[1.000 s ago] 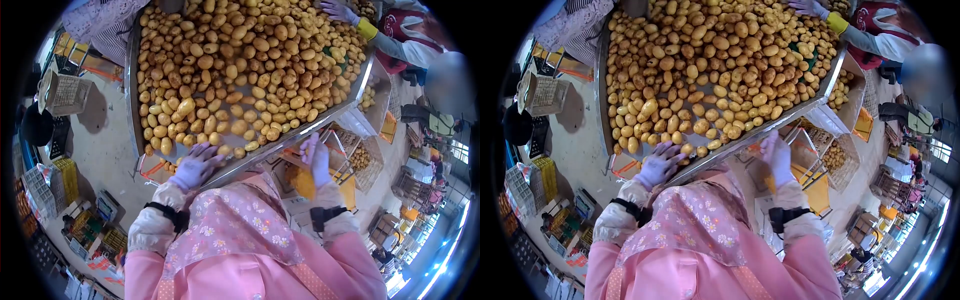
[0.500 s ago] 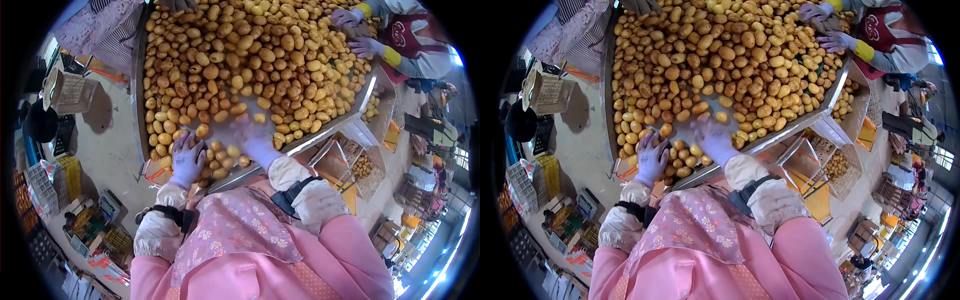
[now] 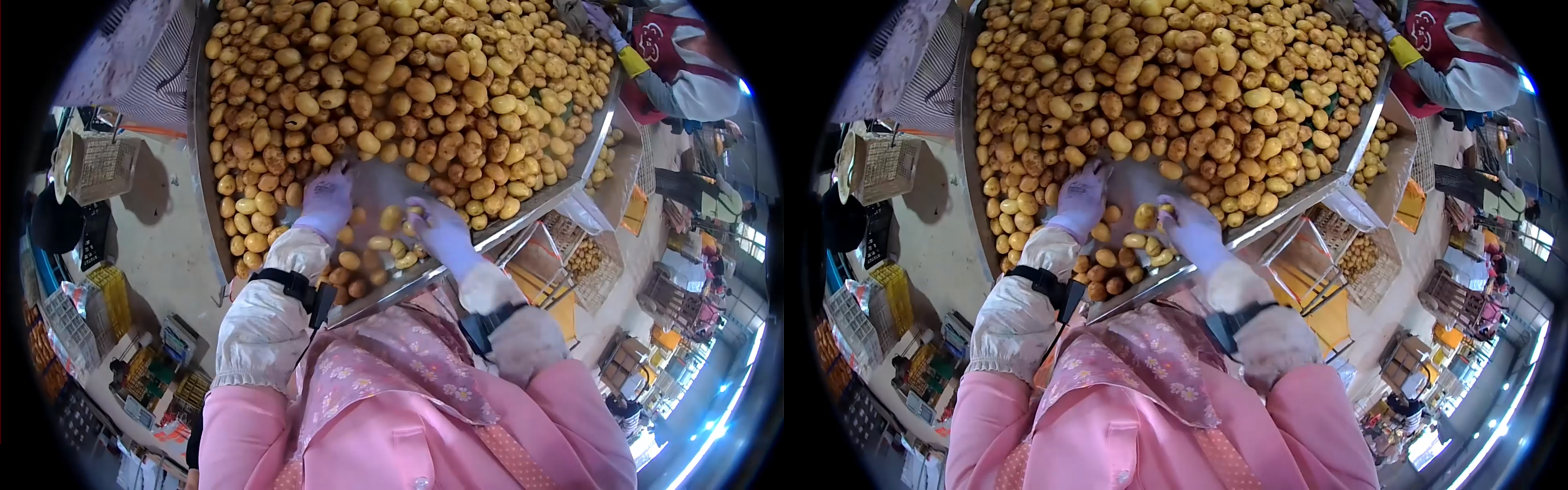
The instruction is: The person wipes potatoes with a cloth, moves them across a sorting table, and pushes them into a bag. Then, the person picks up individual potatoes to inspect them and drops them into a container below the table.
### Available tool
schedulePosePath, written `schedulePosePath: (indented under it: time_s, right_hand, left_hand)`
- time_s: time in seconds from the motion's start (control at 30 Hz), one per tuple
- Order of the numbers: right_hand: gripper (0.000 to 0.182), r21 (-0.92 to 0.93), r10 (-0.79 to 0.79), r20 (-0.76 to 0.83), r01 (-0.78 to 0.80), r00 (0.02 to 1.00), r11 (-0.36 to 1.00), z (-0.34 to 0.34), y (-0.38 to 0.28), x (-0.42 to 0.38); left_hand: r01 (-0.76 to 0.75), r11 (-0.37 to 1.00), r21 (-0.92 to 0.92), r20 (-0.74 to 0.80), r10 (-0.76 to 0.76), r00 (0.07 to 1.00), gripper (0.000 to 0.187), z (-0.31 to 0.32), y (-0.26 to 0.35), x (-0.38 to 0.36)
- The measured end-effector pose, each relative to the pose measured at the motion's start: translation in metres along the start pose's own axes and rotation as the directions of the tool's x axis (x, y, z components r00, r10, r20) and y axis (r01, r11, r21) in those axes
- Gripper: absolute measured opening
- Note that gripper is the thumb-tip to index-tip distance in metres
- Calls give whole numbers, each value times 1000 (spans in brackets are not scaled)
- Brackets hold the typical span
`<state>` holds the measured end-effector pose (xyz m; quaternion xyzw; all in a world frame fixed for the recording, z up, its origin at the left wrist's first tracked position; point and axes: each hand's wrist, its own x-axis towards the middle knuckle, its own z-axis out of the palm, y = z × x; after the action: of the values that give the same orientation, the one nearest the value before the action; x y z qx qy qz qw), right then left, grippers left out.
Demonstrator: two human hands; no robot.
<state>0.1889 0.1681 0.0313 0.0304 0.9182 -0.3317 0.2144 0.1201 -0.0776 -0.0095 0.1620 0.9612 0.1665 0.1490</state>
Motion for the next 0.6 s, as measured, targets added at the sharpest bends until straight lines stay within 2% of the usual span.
schedulePosePath:
  time_s: [0.03,0.1,0.13,0.17,0.2,0.23,0.3,0.33,0.37,0.4,0.47,0.53,0.57,0.6]
  right_hand:
    - [30,305,59,-69,-35,996,952,-6,2,-14]
    - [30,273,67,-361,37,930,961,-13,39,-58]
    - [31,247,283,-299,-212,911,945,-32,59,-89]
    - [32,61,134,-433,-119,891,991,-33,112,-118]
    - [35,362,196,-529,11,826,932,-44,127,-143]
    - [40,479,488,-385,-282,784,831,-59,163,-172]
    - [47,114,460,-468,-465,755,878,-71,206,-206]
    - [47,110,453,-470,-459,758,882,-73,205,-202]
    - [46,31,366,-465,-398,806,917,-73,194,-192]
    - [44,-43,282,-453,-337,846,941,-70,176,-180]
    - [21,20,98,-400,-99,911,995,-46,102,-128]
    - [24,52,-148,-425,187,893,981,-28,28,-96]
    - [29,-9,-205,-384,219,900,976,-15,15,-87]
    - [34,-70,-267,-342,259,901,963,-8,5,-79]
  left_hand:
    - [0,1000,0,0,0,1000,45,1,-4,-3]
    - [-82,992,-91,-63,77,995,38,4,-12,-19]
    - [-90,992,-92,-54,85,995,38,6,-16,-28]
    - [-86,991,-101,-53,81,995,33,9,-18,-37]
    - [-78,991,-112,-59,72,996,28,13,-18,-45]
    - [-14,997,-71,-23,13,1000,25,21,-18,-49]
    - [-20,995,-102,-83,12,997,28,17,-8,-60]
    - [-20,992,-125,-134,3,991,31,17,-4,-65]
    - [-21,994,-106,-200,0,980,35,24,1,-69]
    - [-19,995,-102,-199,-1,980,35,18,15,-77]
    - [-126,991,36,-129,130,983,39,0,53,-89]
    - [-419,904,-87,54,424,904,40,25,73,-92]
    - [-411,908,-81,51,416,908,40,33,79,-95]
    - [-407,910,-80,-30,406,913,38,39,81,-97]
